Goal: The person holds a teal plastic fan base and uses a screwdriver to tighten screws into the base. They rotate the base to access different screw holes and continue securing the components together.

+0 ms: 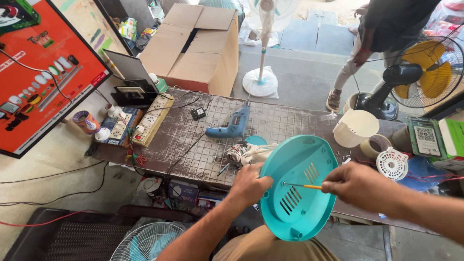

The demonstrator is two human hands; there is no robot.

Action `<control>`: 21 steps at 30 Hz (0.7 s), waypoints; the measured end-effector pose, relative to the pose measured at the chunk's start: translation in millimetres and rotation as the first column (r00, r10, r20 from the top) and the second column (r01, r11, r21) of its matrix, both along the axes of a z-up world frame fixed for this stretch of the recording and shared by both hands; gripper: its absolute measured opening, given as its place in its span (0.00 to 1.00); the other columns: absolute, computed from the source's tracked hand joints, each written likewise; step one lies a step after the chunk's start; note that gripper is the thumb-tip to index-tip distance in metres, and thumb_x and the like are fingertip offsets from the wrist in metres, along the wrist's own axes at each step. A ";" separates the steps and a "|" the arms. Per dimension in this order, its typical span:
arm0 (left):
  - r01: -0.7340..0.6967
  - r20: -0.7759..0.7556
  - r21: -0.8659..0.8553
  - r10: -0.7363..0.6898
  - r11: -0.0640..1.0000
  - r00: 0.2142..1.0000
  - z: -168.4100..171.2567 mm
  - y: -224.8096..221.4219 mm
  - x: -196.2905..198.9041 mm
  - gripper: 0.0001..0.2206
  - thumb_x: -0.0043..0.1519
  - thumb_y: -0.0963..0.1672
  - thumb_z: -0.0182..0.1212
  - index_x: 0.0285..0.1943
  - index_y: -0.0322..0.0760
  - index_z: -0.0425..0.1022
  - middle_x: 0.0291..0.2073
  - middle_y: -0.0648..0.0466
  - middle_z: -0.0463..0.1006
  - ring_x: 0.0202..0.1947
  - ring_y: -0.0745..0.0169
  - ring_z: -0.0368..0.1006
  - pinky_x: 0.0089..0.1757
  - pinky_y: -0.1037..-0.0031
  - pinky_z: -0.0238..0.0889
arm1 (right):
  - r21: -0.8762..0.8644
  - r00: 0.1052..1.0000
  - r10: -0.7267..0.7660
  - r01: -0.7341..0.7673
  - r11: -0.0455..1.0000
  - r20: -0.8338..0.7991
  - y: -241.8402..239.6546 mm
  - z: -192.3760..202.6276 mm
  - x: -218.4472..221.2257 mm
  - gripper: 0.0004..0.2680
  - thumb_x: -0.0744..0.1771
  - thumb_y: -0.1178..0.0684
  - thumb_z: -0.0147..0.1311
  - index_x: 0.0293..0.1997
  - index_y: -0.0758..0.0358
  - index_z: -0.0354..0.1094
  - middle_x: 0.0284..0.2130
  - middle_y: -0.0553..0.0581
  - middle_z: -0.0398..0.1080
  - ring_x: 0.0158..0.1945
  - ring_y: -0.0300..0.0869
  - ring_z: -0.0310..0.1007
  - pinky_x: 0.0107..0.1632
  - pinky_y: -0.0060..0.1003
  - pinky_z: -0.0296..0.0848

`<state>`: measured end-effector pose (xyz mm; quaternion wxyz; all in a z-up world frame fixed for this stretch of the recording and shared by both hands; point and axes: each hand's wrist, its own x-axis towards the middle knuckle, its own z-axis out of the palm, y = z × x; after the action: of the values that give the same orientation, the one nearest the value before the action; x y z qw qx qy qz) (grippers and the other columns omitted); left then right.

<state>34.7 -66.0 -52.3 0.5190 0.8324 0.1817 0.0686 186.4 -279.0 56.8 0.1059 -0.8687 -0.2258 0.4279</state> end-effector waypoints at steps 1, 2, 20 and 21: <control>-0.008 -0.031 -0.046 0.006 0.999 0.999 1.4 -0.2 -0.4 0.13 0.50 0.47 0.54 0.35 0.35 0.79 0.29 0.43 0.81 0.32 0.42 0.77 0.38 0.57 0.69 | 0.061 0.996 0.086 -0.086 0.994 0.011 -2.2 -2.6 -0.2 0.11 0.67 0.48 0.60 0.50 0.60 0.81 0.30 0.60 0.78 0.36 0.46 0.77 0.42 0.43 0.78; -0.023 -0.058 -0.091 0.018 0.996 0.998 3.8 1.2 0.6 0.13 0.49 0.47 0.53 0.35 0.35 0.79 0.27 0.43 0.81 0.31 0.43 0.78 0.37 0.58 0.70 | 0.120 0.984 0.175 -0.178 0.977 0.033 -4.0 -2.7 3.9 0.11 0.66 0.48 0.61 0.51 0.58 0.80 0.32 0.58 0.77 0.36 0.45 0.78 0.41 0.40 0.78; -0.011 -0.061 -0.099 0.005 0.995 0.998 12.8 5.8 -0.9 0.12 0.48 0.47 0.55 0.32 0.34 0.79 0.26 0.42 0.80 0.31 0.42 0.77 0.38 0.57 0.70 | 0.238 0.884 0.328 -0.415 0.878 0.334 -20.1 -26.4 26.9 0.10 0.64 0.45 0.64 0.42 0.59 0.76 0.25 0.52 0.73 0.31 0.39 0.72 0.34 0.35 0.73; -0.015 -0.064 -0.103 0.008 0.995 0.998 13.1 7.1 -1.9 0.12 0.48 0.47 0.55 0.32 0.35 0.79 0.27 0.42 0.81 0.31 0.42 0.78 0.38 0.58 0.70 | 0.232 0.834 0.387 -0.497 0.836 0.392 -21.5 -24.0 29.7 0.10 0.64 0.45 0.64 0.40 0.59 0.75 0.25 0.51 0.71 0.31 0.38 0.71 0.34 0.35 0.73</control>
<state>32.8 -58.9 -39.2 0.5549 0.8052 0.2060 0.0357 216.1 -300.5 32.8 0.1048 -0.8208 -0.5047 0.2462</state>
